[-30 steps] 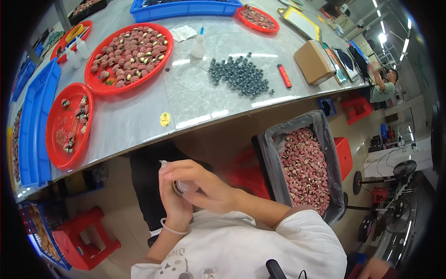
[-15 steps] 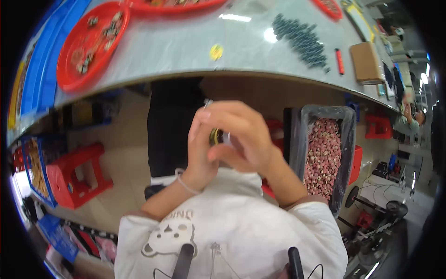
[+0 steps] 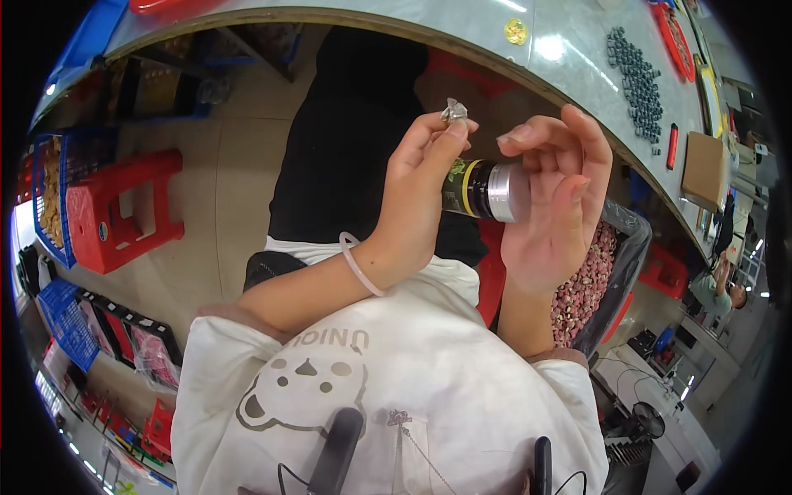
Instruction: Picking and assembling small metal components into a plastic container at a factory workstation.
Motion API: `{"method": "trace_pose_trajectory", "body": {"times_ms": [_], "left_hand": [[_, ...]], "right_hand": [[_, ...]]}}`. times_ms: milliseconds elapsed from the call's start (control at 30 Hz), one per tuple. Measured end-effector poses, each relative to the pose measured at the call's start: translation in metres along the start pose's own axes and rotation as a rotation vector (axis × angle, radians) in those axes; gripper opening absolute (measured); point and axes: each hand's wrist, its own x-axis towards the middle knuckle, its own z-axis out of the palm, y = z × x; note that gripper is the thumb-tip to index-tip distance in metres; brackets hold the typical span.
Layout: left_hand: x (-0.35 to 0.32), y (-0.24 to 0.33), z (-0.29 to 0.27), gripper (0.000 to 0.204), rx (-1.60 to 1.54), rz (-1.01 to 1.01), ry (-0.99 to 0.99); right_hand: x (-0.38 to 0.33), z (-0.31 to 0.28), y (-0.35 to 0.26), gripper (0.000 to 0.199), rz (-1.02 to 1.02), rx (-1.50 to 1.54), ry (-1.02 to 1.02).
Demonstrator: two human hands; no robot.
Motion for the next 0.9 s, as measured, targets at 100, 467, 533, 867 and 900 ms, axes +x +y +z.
{"method": "trace_pose_trajectory", "body": {"times_ms": [100, 467, 533, 867, 900], "left_hand": [[0.001, 0.001, 0.0, 0.021, -0.023, -0.022, 0.012], [0.003, 0.001, 0.0, 0.022, -0.049, -0.046, -0.008], [0.002, 0.001, 0.001, 0.021, -0.045, -0.04, -0.017], [-0.001, 0.0, 0.002, 0.02, -0.027, 0.006, -0.049], [-0.001, 0.0, 0.001, 0.02, -0.028, 0.008, -0.043]], "right_hand": [[-0.004, 0.0, 0.003, 0.053, -0.033, 0.003, -0.028], [-0.004, 0.011, 0.007, 0.056, -0.18, -0.3, 0.027], [-0.002, 0.006, 0.01, 0.063, -0.223, -0.179, 0.023], [0.008, 0.008, 0.005, 0.064, -0.31, -0.441, -0.063], [0.007, 0.009, 0.004, 0.061, -0.286, -0.51, -0.041]]}}
